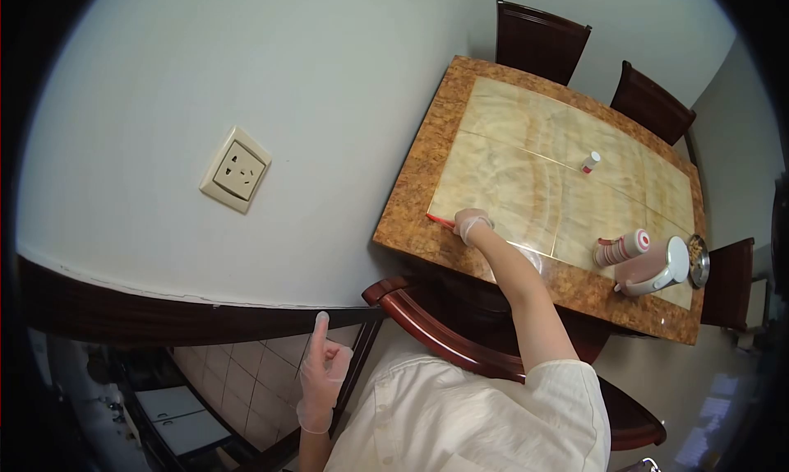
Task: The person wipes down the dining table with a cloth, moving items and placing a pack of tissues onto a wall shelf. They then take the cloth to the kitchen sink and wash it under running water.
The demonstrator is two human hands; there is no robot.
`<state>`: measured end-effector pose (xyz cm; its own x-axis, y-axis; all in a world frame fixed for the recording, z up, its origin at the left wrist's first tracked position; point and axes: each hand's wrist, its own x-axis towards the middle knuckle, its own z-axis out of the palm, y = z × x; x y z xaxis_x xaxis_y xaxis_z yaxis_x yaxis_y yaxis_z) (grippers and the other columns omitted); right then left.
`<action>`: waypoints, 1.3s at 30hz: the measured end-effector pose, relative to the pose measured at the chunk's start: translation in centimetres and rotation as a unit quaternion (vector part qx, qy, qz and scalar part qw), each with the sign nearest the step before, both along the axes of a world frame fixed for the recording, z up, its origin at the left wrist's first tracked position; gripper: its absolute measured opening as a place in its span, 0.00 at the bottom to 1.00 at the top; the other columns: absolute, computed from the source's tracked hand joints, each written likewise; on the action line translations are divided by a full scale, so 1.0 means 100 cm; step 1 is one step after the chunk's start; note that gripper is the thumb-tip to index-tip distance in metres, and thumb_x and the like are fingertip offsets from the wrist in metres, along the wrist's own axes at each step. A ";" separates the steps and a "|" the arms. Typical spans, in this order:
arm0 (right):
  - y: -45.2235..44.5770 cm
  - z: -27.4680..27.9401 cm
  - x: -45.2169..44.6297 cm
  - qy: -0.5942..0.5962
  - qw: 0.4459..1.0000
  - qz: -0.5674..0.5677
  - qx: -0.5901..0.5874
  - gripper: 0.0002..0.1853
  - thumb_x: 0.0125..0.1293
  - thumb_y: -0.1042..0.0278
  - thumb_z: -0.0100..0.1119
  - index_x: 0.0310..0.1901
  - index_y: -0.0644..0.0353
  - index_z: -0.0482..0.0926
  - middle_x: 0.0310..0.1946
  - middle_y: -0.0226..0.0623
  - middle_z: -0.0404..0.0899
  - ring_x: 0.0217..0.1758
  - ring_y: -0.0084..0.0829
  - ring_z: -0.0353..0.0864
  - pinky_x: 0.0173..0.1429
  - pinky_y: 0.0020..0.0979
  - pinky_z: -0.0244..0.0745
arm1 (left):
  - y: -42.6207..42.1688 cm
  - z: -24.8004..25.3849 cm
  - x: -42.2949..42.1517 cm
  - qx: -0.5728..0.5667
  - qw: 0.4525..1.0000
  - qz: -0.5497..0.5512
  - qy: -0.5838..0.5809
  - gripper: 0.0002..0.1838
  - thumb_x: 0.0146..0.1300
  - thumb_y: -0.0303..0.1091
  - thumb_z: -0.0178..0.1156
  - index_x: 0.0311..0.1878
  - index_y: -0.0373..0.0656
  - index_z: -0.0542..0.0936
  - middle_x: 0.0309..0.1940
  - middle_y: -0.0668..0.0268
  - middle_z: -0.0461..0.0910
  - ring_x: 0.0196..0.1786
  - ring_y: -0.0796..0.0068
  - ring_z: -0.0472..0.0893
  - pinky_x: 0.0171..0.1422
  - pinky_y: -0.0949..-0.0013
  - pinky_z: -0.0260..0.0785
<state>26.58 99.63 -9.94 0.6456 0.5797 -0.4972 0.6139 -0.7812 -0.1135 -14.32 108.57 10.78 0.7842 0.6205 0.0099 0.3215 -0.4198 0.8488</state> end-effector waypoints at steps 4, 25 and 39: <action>-0.022 0.005 0.009 0.051 0.996 -0.020 0.064 0.18 0.56 0.54 0.57 0.38 0.60 0.84 0.36 0.44 0.84 0.41 0.36 0.84 0.43 0.33 0.77 | -0.003 -0.001 0.001 0.009 1.000 0.002 0.005 0.32 0.60 0.22 0.56 0.69 0.38 0.61 0.25 0.69 0.75 0.29 0.83 0.73 0.38 0.76 0.69; -0.023 0.249 -0.226 0.678 0.639 -0.023 0.362 0.35 0.59 0.69 0.61 0.67 0.62 0.60 0.55 0.49 0.73 0.44 0.44 0.81 0.38 0.33 0.80 | 0.038 -0.038 -0.121 0.132 0.961 -0.104 0.221 0.28 0.61 0.45 0.54 0.64 0.47 0.68 0.40 0.57 0.81 0.44 0.57 0.80 0.45 0.57 0.74; 0.212 0.225 -0.511 0.739 0.584 -0.097 0.321 0.29 0.66 0.72 0.53 0.68 0.54 0.60 0.48 0.31 0.75 0.34 0.18 0.74 0.34 0.25 0.73 | 0.129 -0.029 -0.398 0.048 0.970 0.139 0.194 0.27 0.61 0.48 0.56 0.62 0.47 0.70 0.34 0.62 0.82 0.38 0.58 0.81 0.44 0.60 0.72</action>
<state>-24.55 120.87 12.60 -0.1294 0.9400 -0.3156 -0.6182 -0.3253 -0.7156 -54.16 121.47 7.86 0.5424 0.8199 -0.1833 0.7211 -0.3424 0.6024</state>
